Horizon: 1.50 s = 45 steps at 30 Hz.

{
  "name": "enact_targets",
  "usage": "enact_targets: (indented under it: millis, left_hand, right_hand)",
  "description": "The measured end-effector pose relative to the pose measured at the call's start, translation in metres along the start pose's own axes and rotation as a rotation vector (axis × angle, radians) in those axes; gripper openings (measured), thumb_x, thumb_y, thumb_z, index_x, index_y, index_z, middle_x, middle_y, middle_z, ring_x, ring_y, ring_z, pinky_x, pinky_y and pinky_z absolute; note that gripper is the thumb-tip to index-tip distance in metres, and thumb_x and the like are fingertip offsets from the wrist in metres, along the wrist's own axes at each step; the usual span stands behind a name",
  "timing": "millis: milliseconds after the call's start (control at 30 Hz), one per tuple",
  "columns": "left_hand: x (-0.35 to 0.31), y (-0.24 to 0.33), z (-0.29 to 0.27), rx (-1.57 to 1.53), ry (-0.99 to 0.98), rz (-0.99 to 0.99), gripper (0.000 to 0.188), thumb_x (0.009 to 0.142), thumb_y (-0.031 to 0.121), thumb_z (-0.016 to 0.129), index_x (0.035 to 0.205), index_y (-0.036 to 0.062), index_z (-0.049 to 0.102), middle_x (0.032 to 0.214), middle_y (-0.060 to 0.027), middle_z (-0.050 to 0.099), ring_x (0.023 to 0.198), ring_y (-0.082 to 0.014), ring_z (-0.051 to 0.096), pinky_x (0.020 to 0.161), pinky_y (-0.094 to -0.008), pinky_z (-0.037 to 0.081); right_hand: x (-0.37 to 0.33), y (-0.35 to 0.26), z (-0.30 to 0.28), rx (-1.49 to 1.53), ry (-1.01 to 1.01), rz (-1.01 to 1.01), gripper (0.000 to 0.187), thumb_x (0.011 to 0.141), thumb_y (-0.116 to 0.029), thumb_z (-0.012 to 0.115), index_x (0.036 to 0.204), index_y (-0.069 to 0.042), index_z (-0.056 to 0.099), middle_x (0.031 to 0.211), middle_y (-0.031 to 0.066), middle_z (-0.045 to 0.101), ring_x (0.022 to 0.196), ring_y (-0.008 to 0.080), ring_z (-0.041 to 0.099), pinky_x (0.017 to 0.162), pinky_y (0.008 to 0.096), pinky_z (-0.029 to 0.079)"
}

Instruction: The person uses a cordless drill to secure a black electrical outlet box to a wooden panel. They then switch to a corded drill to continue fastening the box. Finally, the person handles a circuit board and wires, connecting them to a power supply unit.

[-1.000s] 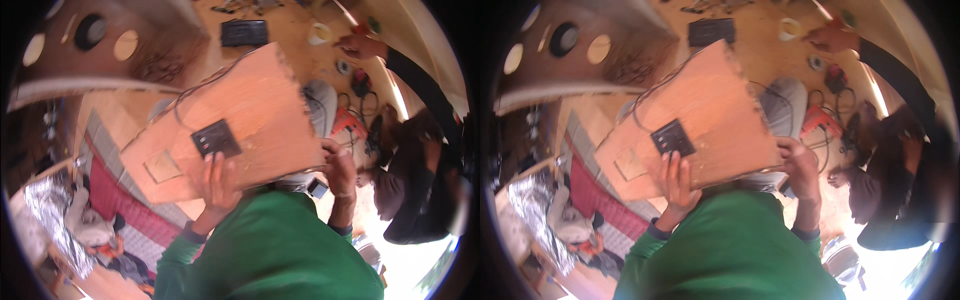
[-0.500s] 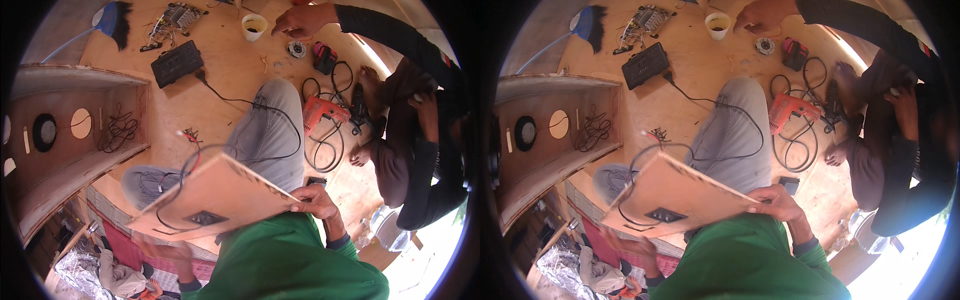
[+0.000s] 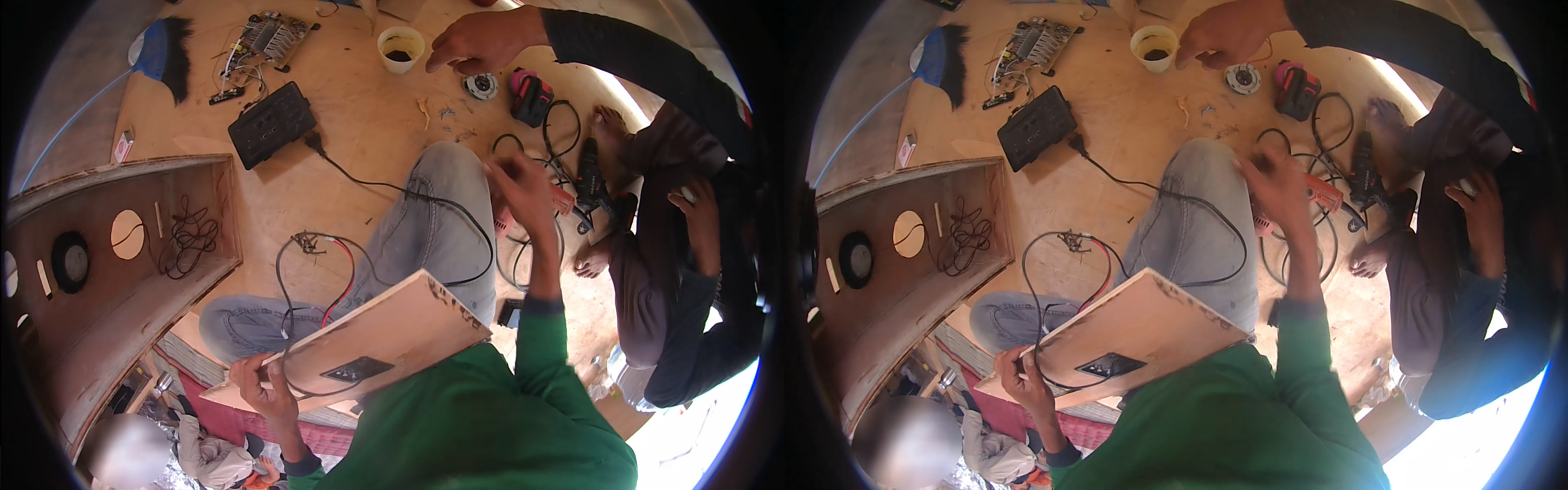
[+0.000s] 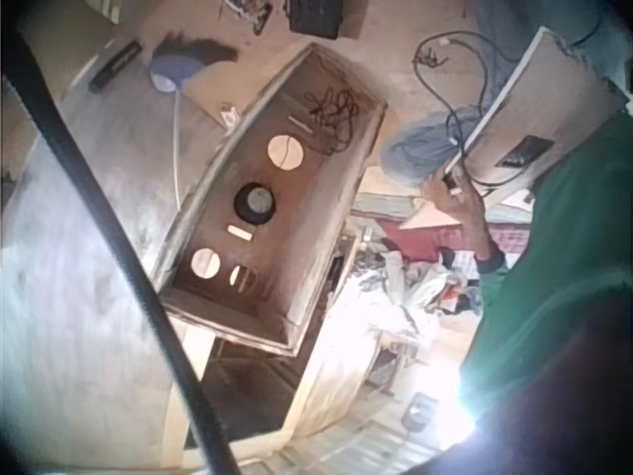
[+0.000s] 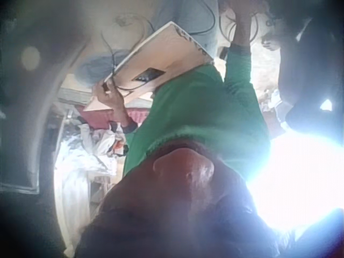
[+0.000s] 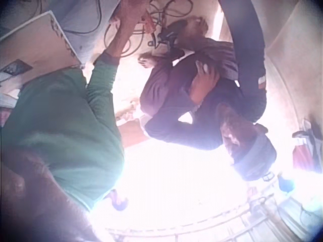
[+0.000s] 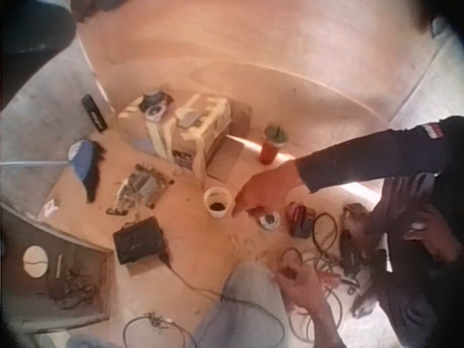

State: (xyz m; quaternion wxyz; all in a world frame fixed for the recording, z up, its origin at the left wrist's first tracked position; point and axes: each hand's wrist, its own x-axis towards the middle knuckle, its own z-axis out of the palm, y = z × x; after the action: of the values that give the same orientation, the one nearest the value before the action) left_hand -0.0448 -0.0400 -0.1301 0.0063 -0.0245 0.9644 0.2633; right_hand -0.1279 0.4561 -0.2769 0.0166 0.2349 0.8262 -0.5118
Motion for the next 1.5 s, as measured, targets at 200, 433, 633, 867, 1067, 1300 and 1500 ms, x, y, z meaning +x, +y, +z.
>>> enact_targets:
  millis: [200,433,633,867,1067,1300,1500]
  left_hand:
    - [0.023,0.003,0.017,0.01,-0.005,0.047,0.015,0.107,0.013,0.068,0.107,0.0007,0.076,0.095,-0.0116,0.07,0.095,-0.0296,0.059,0.091,-0.0434,0.044]
    - [0.034,0.007,0.024,0.061,-0.024,0.086,0.022,0.111,0.012,0.061,0.117,-0.0026,0.076,0.11,-0.0165,0.076,0.107,-0.035,0.068,0.103,-0.0463,0.048]
    - [0.035,0.008,0.017,-0.103,0.23,0.046,0.026,0.112,0.011,0.063,0.13,-0.0055,0.071,0.128,-0.0211,0.072,0.119,-0.0346,0.069,0.109,-0.0439,0.052]
    - [-0.005,0.059,0.014,-0.758,0.19,-0.072,0.026,0.108,0.005,0.069,0.132,-0.0035,0.07,0.119,-0.0129,0.074,0.105,-0.0217,0.074,0.096,-0.0343,0.059]
    - [-0.039,0.09,0.052,-1.441,-0.408,-0.446,0.028,0.109,0.006,0.073,0.133,-0.0045,0.065,0.117,-0.0145,0.075,0.098,-0.021,0.075,0.089,-0.0358,0.063]
    - [-0.05,0.059,0.05,-1.438,-0.722,-0.573,0.02,0.109,0.012,0.073,0.123,-0.0017,0.067,0.112,-0.0117,0.072,0.096,-0.0206,0.074,0.08,-0.0335,0.064]
    - [-0.032,0.056,0.049,-1.486,-1.034,-0.499,0.013,0.108,0.007,0.073,0.114,-0.005,0.072,0.111,-0.0171,0.076,0.093,-0.0265,0.08,0.077,-0.0375,0.071]
  right_hand:
    - [0.118,0.033,0.054,-0.256,-0.132,-0.193,0.027,0.091,-0.021,0.08,0.112,-0.003,0.081,0.104,0.02,0.078,0.096,0.0375,0.077,0.088,0.0481,0.06]
    - [0.166,0.08,0.063,-0.527,-0.274,-0.377,0.023,0.09,-0.019,0.076,0.105,-0.002,0.082,0.105,0.0238,0.079,0.099,0.0436,0.076,0.09,0.0522,0.059]
    - [0.126,0.03,0.041,-0.394,-0.158,-0.309,0.023,0.092,-0.021,0.074,0.096,0.001,0.078,0.088,0.0175,0.079,0.083,0.0213,0.077,0.079,0.0381,0.06]
    - [-0.078,-0.106,0.046,0.153,-0.006,-0.502,0.02,0.098,0.001,0.077,0.117,-0.001,0.069,0.107,0.0039,0.076,0.095,0.0122,0.074,0.087,0.0312,0.06]
    - [-0.212,-0.142,0.078,0.112,-0.21,-0.835,0.038,0.089,-0.006,0.081,0.123,-0.006,0.064,0.111,0.0096,0.071,0.088,0.033,0.071,0.079,0.0421,0.061]
    - [-0.261,-0.132,0.053,-0.046,-0.156,-0.894,0.034,0.092,-0.01,0.069,0.125,-0.005,0.061,0.097,0.0065,0.059,0.087,0.0276,0.068,0.072,0.0408,0.058]
    - [-0.266,-0.111,0.052,0.395,-0.03,-0.504,0.029,0.1,-0.011,0.079,0.126,-0.003,0.067,0.097,0.0067,0.073,0.089,0.0266,0.076,0.076,0.0361,0.061]
